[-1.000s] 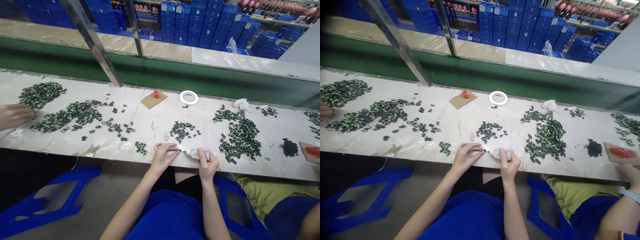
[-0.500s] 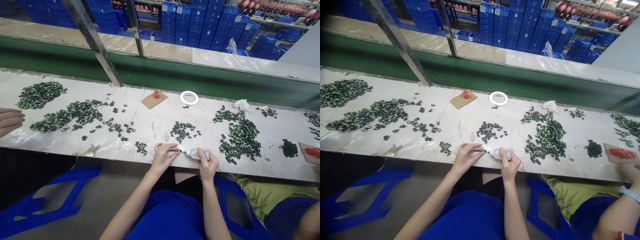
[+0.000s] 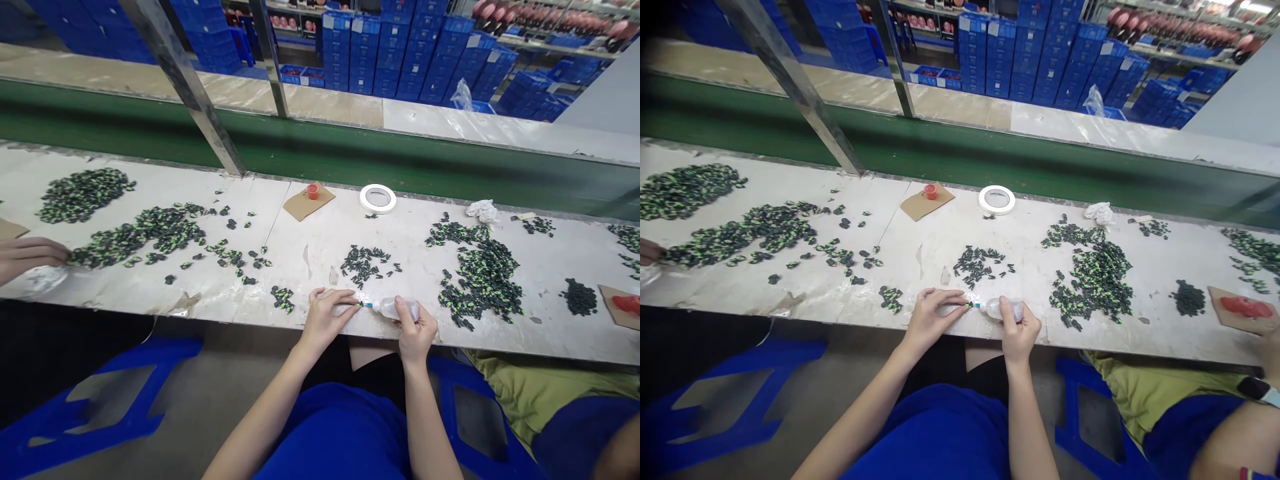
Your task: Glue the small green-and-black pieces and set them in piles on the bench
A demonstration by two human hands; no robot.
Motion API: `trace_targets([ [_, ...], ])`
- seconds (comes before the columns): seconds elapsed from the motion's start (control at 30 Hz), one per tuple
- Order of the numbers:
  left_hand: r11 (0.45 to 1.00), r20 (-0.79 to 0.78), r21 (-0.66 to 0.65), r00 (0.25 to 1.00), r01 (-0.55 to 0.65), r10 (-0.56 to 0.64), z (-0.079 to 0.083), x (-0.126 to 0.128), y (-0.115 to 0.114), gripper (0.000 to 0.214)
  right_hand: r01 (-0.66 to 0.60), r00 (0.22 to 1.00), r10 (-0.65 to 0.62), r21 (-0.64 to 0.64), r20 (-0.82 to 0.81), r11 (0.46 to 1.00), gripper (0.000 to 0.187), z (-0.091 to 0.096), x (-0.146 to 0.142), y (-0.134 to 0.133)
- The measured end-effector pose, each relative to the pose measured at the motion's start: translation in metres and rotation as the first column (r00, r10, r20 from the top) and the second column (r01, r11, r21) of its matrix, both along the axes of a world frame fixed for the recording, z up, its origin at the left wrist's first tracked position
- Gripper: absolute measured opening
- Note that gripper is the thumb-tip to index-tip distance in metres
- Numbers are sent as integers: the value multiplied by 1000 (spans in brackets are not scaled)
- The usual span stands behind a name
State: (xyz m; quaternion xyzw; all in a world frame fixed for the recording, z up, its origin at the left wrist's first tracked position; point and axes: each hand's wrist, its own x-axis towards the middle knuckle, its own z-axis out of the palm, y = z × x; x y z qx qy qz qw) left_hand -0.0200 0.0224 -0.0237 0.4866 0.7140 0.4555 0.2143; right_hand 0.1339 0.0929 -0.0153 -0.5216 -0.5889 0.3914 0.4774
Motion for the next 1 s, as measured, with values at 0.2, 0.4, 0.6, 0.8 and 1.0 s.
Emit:
trace_targets([
  [0.2, 1000, 11, 4, 1000, 11, -11, 0, -1, 1, 15, -1, 1000, 1, -15, -17, 1000, 46, -2, 1, 0],
  [0.4, 1000, 27, -7, 999, 31, -30, -1, -2, -1, 15, 208, 951, -199, 11, -238, 978, 37, -6, 6, 3],
  [0.6, 997, 41, 23, 996, 75, -76, 6, -22, 3, 13, 226, 952, -195, 111, -234, 968, 40, 0, 4, 19],
  [0.8, 977, -255, 24, 944, -210, 209, 9, -37, 32, 9, 139, 978, -127, 69, -164, 988, 49, -7, 0, 43],
  [1.0, 989, -321, 56, 936, -136, 147, 1, -34, 45, 17, 69, 989, -67, 14, -134, 998, 55, -13, 4, 44],
])
